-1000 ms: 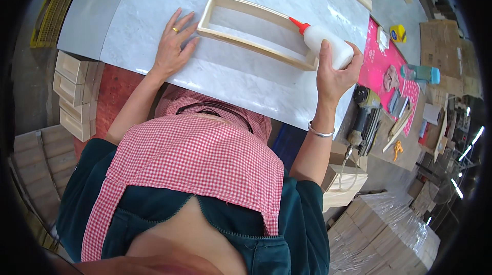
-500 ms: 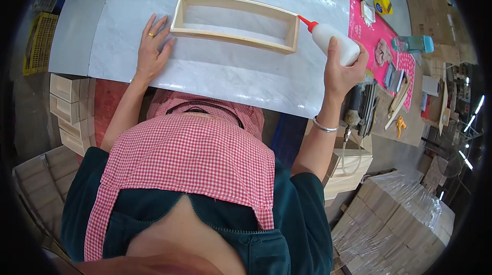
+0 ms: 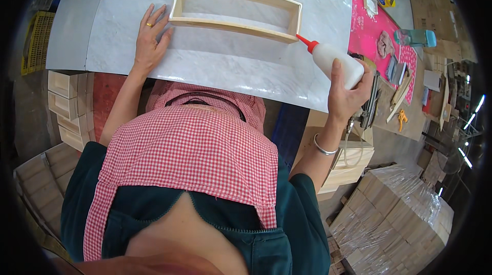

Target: Assembling wooden box components by applying glue and using a staple gun to secure pieces.

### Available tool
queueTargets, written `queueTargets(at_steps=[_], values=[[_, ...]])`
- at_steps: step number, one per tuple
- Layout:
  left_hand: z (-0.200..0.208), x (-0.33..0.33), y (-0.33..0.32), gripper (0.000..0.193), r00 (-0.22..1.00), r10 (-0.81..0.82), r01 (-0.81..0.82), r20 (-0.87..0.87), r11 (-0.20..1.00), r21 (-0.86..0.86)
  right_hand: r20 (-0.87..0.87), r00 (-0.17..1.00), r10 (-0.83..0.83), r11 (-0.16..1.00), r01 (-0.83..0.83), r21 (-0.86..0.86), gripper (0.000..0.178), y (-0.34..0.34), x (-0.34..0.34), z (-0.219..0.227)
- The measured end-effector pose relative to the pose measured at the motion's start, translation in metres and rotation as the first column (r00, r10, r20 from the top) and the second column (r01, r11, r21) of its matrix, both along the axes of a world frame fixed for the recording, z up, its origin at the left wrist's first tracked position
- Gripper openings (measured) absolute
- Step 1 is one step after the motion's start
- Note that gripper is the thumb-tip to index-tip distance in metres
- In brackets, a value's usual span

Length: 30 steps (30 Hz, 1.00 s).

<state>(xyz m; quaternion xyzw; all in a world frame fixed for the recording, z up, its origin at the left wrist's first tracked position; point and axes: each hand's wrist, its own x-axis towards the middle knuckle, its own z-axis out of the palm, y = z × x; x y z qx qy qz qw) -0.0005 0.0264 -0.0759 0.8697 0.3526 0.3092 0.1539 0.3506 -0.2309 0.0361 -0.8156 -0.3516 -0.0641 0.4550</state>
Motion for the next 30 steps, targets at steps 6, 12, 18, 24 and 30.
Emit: queueTargets(at_steps=[6,12,18,24,30], values=[[-0.003,-0.001,0.001,0.04,1.0,0.015,-0.015,0.002,0.999,0.049,-0.4,0.913,0.074,0.996,-0.05,0.07,0.044,0.026,-0.043,0.01],[-0.007,0.0,-0.001,0.042,0.998,0.046,-0.044,-0.033,0.997,0.067,-0.325,0.857,0.4,0.916,-0.364,0.169,0.044,0.1,-0.125,-0.022],[-0.005,-0.001,-0.001,0.042,0.997,0.057,-0.055,-0.044,0.997,0.058,-0.237,0.85,0.471,0.881,-0.435,0.188,0.047,0.128,-0.147,-0.027],[-0.006,-0.002,0.001,0.042,0.998,0.049,-0.047,-0.033,0.997,0.066,-0.202,0.882,0.427,0.903,-0.403,0.148,0.045,0.121,-0.138,-0.017],[-0.007,-0.001,0.001,0.043,0.999,0.043,-0.04,-0.034,0.997,0.069,-0.119,0.941,0.316,0.948,-0.31,0.066,0.044,0.088,-0.106,-0.011]])
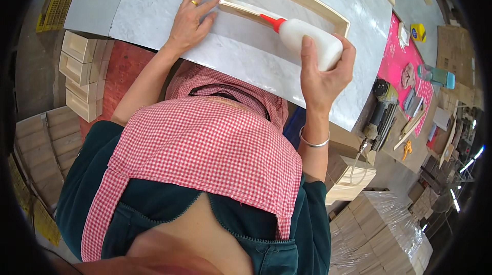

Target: Assembling wooden box components by applying glue and using a staple gun to secure pieces.

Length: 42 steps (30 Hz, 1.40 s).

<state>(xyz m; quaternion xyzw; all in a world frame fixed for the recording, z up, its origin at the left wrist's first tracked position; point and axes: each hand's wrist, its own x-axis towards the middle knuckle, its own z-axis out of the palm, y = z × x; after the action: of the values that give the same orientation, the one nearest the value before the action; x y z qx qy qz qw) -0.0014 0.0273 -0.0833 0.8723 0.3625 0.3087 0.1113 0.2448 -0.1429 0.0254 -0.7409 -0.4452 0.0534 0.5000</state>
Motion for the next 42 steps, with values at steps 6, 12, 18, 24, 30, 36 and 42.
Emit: queueTargets(at_steps=[6,12,18,24,30,36,42], values=[[0.003,0.001,-0.001,0.043,1.0,-0.009,0.009,0.012,1.0,-0.011,0.092,0.99,-0.108,0.994,0.106,0.021,0.045,-0.032,0.033,0.0],[0.002,-0.001,-0.001,0.042,0.997,-0.054,0.054,0.047,0.998,-0.014,0.143,0.965,-0.218,0.975,0.221,-0.005,0.045,-0.064,0.058,0.004],[0.002,0.0,-0.001,0.043,0.995,-0.066,0.07,0.076,0.996,-0.053,0.004,0.945,-0.328,0.944,0.328,-0.041,0.044,-0.081,0.066,0.018],[0.001,-0.002,0.002,0.043,0.996,-0.072,0.076,0.058,0.994,-0.083,-0.012,0.931,-0.365,0.93,0.364,-0.059,0.043,-0.093,0.083,0.019],[0.014,0.001,-0.005,0.042,0.998,-0.052,0.048,-0.026,0.992,-0.118,-0.072,0.888,-0.455,0.882,0.46,0.1,0.045,-0.096,0.141,-0.003],[0.018,0.011,-0.005,0.039,0.996,-0.076,0.066,-0.055,0.982,-0.176,0.229,0.832,-0.506,0.862,0.477,0.172,0.042,-0.067,0.289,-0.029],[0.011,-0.006,-0.004,0.04,0.991,-0.112,0.102,-0.078,0.988,-0.117,0.617,0.592,-0.518,0.749,0.663,-0.007,0.042,-0.011,0.419,-0.099]])
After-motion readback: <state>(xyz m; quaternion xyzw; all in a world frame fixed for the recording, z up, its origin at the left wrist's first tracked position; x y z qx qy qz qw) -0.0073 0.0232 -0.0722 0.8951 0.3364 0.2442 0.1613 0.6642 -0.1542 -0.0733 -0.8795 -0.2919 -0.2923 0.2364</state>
